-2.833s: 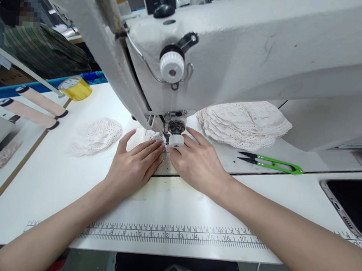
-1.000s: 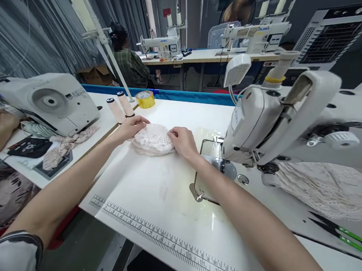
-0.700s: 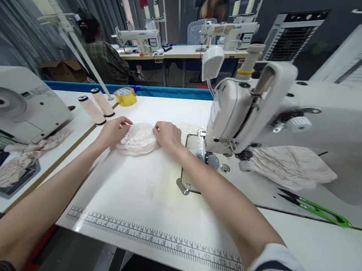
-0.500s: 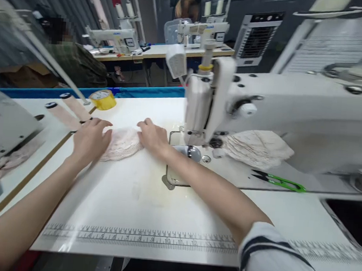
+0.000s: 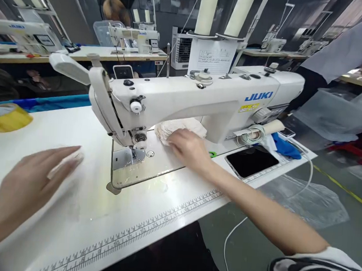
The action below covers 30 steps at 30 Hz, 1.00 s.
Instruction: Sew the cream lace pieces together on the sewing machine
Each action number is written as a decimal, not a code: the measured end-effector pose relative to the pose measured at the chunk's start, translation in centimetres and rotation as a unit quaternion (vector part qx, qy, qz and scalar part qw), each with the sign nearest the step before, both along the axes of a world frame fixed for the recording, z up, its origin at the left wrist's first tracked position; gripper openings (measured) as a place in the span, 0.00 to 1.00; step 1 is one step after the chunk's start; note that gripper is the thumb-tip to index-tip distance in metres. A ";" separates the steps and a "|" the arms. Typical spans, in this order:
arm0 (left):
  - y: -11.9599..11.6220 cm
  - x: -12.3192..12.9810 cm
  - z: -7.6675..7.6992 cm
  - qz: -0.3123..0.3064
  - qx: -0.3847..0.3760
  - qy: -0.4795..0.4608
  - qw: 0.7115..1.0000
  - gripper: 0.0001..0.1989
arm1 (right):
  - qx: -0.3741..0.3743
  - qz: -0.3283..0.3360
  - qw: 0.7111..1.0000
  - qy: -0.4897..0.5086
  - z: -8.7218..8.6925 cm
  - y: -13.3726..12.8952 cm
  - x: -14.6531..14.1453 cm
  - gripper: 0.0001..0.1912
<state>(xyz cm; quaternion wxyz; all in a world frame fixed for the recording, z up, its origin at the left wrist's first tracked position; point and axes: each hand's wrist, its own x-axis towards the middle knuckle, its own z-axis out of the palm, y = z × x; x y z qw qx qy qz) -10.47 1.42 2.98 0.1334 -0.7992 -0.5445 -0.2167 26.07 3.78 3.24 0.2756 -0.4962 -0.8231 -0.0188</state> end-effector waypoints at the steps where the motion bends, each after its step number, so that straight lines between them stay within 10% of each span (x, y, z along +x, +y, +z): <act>1: -0.3 1.3 -0.1 -0.026 0.015 -0.013 0.999 0.18 | 0.006 -0.033 0.999 0.010 0.3 0.9 0.9 0.11; 10: -0.8 9.4 -0.3 -0.170 -0.025 -0.073 0.982 0.13 | -0.095 -0.095 0.987 0.090 1.6 3.8 2.1 0.08; 19: -2.4 11.4 -1.8 -0.217 -0.046 -0.121 0.968 0.21 | -0.206 0.046 0.957 0.200 2.6 -0.4 -0.2 0.10; 23: -2.2 11.1 -1.6 -0.233 -0.188 -0.228 0.926 0.21 | -0.428 0.147 0.825 0.338 2.2 -4.3 -3.5 0.13; 27: -1.4 9.5 -0.7 -0.190 -0.431 -0.428 0.771 0.10 | -0.555 0.097 0.658 0.499 1.2 -6.5 -4.7 0.13; 30: -1.1 8.7 0.0 -0.157 -0.507 -0.487 0.694 0.14 | -0.641 0.079 0.593 0.481 0.6 -7.5 -4.1 0.14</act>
